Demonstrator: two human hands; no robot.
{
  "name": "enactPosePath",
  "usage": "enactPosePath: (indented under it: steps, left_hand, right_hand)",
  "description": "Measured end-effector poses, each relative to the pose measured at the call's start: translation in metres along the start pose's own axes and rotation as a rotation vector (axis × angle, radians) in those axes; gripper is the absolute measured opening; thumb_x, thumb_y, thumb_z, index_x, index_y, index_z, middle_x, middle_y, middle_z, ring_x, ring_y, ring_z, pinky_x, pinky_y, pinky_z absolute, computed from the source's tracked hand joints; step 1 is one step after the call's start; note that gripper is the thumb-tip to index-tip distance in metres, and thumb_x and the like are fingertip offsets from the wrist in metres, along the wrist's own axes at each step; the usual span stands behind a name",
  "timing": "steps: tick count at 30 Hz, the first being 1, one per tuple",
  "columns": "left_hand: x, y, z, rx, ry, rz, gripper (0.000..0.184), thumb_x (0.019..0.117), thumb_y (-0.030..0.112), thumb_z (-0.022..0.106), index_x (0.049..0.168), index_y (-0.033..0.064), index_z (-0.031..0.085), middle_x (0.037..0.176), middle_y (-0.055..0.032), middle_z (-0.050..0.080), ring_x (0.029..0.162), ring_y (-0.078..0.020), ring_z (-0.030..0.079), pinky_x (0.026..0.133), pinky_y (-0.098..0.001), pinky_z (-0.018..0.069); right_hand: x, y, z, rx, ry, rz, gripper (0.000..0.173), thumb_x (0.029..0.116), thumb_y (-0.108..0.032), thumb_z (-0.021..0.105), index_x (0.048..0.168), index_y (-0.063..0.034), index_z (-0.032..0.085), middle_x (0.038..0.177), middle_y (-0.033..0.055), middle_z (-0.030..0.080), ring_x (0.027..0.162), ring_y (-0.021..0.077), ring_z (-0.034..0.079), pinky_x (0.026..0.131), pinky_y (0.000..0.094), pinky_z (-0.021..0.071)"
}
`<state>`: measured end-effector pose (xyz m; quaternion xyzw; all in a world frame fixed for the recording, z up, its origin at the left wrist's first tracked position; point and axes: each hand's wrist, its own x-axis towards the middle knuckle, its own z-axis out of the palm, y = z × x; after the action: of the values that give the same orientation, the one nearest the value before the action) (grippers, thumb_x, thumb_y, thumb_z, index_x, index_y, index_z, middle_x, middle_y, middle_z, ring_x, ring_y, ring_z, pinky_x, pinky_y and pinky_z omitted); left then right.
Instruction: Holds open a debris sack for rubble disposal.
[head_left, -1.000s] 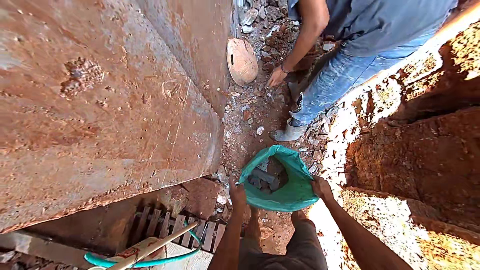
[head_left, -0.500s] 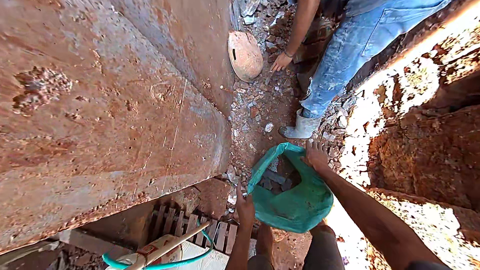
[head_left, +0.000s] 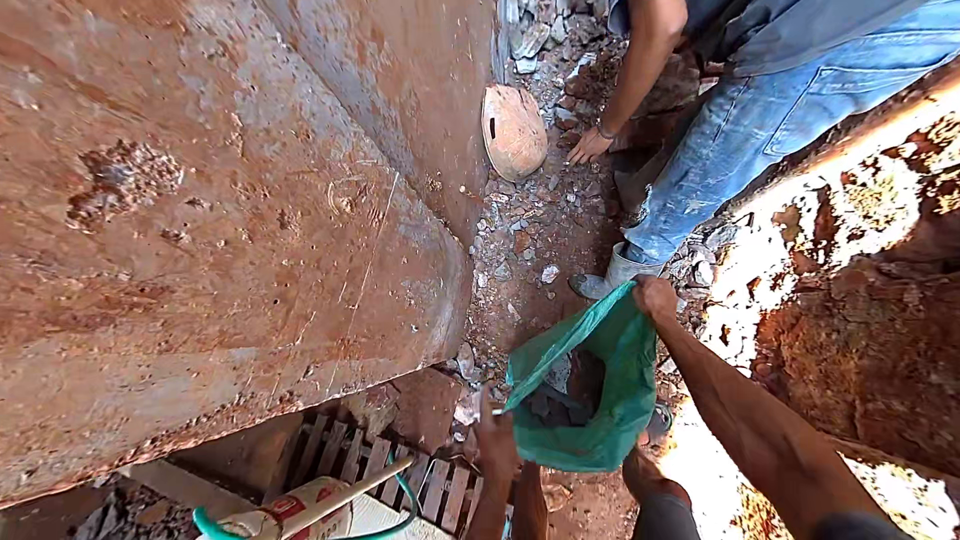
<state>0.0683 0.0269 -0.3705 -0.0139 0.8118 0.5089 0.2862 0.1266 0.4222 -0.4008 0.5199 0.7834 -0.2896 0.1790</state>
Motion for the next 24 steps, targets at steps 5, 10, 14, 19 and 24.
enactPosePath:
  steps: [5,10,14,19,24]
  left_hand:
    - [-0.005,0.013,0.04,-0.228,0.158,-0.093,0.062,0.0956,-0.006,0.052,0.155,0.0023,0.038,0.132,-0.0262,0.057,0.103,-0.0277,0.063,0.087,-0.0425,0.0544]
    - [0.006,0.012,-0.004,-0.176,0.241,-0.12,0.062,0.0966,-0.006,0.052,0.156,0.0026,0.036,0.133,-0.0283,0.057,0.105,-0.0309,0.064,0.089,-0.0464,0.0535]
    - [0.008,0.017,-0.007,-0.098,0.219,-0.143,0.062,0.0967,-0.005,0.055,0.156,0.0002,0.036,0.144,-0.0286,0.052,0.121,-0.0349,0.06,0.1,-0.0493,0.05]
    - [0.014,0.021,0.005,-0.012,0.123,-0.136,0.061,0.0978,0.0,0.058,0.154,-0.0028,0.035,0.146,-0.0303,0.049,0.127,-0.0396,0.056,0.105,-0.0538,0.0472]
    - [0.019,0.028,0.016,0.082,0.071,-0.152,0.065,0.098,0.007,0.065,0.155,-0.0009,0.035,0.137,-0.0307,0.057,0.12,-0.0412,0.061,0.101,-0.0564,0.0497]
  right_hand:
    - [-0.016,-0.03,0.028,-0.219,-0.17,-0.197,0.036,0.103,-0.02,0.049,0.133,-0.0099,0.065,0.133,0.0259,0.063,0.125,0.0469,0.059,0.098,0.0676,0.0468]
    - [-0.016,0.007,0.036,-0.061,-0.095,-0.064,0.038,0.1064,-0.023,0.044,0.138,-0.0126,0.062,0.134,0.0244,0.063,0.126,0.0449,0.06,0.1,0.0647,0.0479]
    - [-0.052,0.045,0.031,0.055,0.057,-0.054,0.049,0.1053,-0.03,0.053,0.149,-0.009,0.052,0.142,0.0241,0.058,0.132,0.0424,0.056,0.109,0.0598,0.0444]
    - [-0.138,0.082,0.051,0.21,0.229,0.26,0.082,0.0929,-0.045,0.072,0.154,0.0008,0.042,0.148,0.0326,0.048,0.137,0.0485,0.048,0.113,0.0616,0.0401]
    - [-0.165,0.103,0.098,0.559,0.037,0.591,0.087,0.0907,-0.049,0.076,0.15,0.0045,0.042,0.141,0.0328,0.055,0.132,0.0459,0.055,0.11,0.0609,0.0438]
